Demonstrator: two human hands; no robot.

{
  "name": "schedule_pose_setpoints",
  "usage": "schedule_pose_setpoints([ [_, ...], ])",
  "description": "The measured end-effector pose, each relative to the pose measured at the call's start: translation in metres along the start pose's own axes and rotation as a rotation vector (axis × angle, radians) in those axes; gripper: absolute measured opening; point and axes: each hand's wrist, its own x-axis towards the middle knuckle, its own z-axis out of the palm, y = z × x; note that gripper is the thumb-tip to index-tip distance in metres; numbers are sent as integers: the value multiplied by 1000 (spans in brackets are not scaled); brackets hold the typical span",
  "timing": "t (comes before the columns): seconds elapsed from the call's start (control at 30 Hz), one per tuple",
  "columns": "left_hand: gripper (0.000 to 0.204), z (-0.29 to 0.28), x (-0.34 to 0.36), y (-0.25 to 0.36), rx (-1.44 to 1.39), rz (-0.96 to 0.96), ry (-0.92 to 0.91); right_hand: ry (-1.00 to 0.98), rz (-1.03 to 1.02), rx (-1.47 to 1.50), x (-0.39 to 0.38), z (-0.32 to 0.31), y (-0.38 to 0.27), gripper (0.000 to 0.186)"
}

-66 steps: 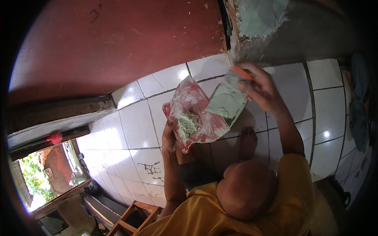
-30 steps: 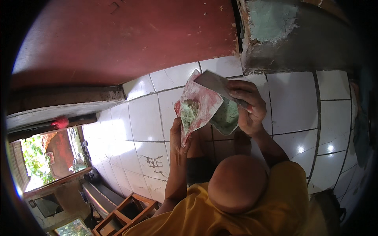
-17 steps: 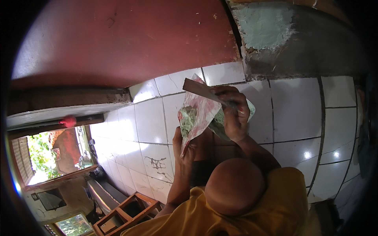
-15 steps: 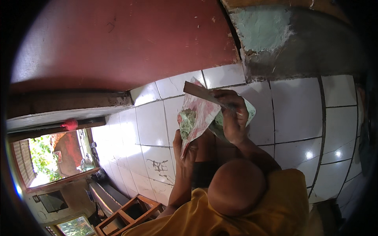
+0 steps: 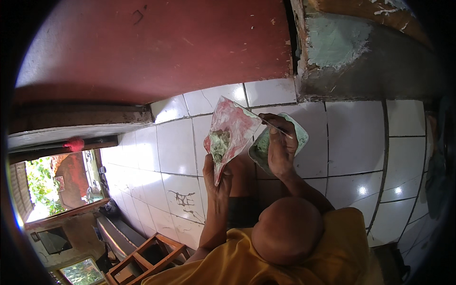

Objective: The person scoops green plaster from a container onto a hawk and applies it to a damaged section of a wall using a trowel. The person repeatedly smooths the plaster over the rough area near the ceiling line.

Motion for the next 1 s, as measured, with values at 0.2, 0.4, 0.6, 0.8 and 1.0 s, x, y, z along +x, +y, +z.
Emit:
schedule_pose_setpoints([
  [0.2, 24, 0, 9, 15, 75, 65, -90, -133, -9, -138, -15, -7, 3, 21],
  [0.4, 16, 0, 11, 28, 325, 117, -48, 130, 194, 123, -8, -15, -8, 20],
  [0.6, 25, -3, -6, -2, 263, 7, 49, 115, 258, 492, 22, -6, -9, 21],
  [0.8, 37, -14, 6, -8, -152, -263, -183, -34, 172, 164, 25, 2, -3, 30],
  [1.0, 29, 4, 21, 12, -132, -87, -175, -57, 374, -101, -25, -20, 1, 25],
])
